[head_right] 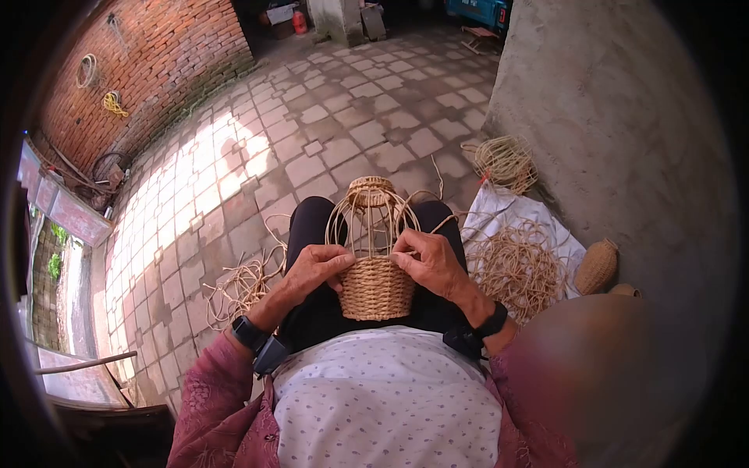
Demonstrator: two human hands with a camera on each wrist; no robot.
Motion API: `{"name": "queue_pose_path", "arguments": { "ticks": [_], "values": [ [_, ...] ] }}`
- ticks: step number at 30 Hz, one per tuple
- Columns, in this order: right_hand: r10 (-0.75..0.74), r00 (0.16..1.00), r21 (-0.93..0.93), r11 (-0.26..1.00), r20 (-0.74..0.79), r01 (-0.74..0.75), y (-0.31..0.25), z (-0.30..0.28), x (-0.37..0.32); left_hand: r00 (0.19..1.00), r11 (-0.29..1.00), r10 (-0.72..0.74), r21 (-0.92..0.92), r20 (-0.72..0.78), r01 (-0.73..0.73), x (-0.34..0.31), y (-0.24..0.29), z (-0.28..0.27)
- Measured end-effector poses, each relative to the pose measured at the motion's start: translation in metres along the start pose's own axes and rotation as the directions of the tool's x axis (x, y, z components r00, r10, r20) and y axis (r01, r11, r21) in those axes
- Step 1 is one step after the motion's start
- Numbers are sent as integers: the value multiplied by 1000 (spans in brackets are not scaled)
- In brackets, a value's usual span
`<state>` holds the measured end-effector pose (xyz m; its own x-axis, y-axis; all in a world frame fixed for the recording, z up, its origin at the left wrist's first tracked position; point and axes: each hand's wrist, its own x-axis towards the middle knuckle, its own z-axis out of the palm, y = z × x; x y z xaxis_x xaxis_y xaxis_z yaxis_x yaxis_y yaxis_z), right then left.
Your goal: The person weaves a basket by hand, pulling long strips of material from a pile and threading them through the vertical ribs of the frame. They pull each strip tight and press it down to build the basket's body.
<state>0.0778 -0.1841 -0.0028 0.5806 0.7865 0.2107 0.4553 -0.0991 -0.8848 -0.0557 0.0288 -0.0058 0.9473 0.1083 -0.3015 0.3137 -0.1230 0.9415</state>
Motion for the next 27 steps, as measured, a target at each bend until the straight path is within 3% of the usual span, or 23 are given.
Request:
{"name": "queue_pose_path", "arguments": {
  "ticks": [5,9,13,17,18,20,23,26,27],
  "values": [
    [-172,976,-58,982,134,181,5,-6,19,978,989,132,-40,-162,-140,-6,-13,7],
    [-1,993,-135,991,117,17,-5,-4,8,980,992,119,-16,-161,-123,0,-16,9],
    [106,993,76,991,52,-110,19,2,-5,984,990,102,116,-144,-85,2,-3,10],
    [105,994,184,978,-7,-102,37,10,-13,992,973,83,221,-98,-59,4,3,6],
    [107,994,230,968,0,-104,37,11,-14,989,974,92,216,-114,-65,2,4,3],
    [117,993,243,963,18,-118,40,9,-16,969,963,233,-120,-82,-242,-2,3,-4],
    [162,985,265,949,55,-170,34,5,-16,892,956,270,-8,-363,-293,-3,-5,-32],
    [237,968,338,907,78,-249,27,3,-17,925,969,246,75,-289,-234,-15,-8,-30],
    [236,968,334,908,89,-252,28,2,-17,928,958,287,61,-239,-281,-15,-9,-25]
  ]
}}
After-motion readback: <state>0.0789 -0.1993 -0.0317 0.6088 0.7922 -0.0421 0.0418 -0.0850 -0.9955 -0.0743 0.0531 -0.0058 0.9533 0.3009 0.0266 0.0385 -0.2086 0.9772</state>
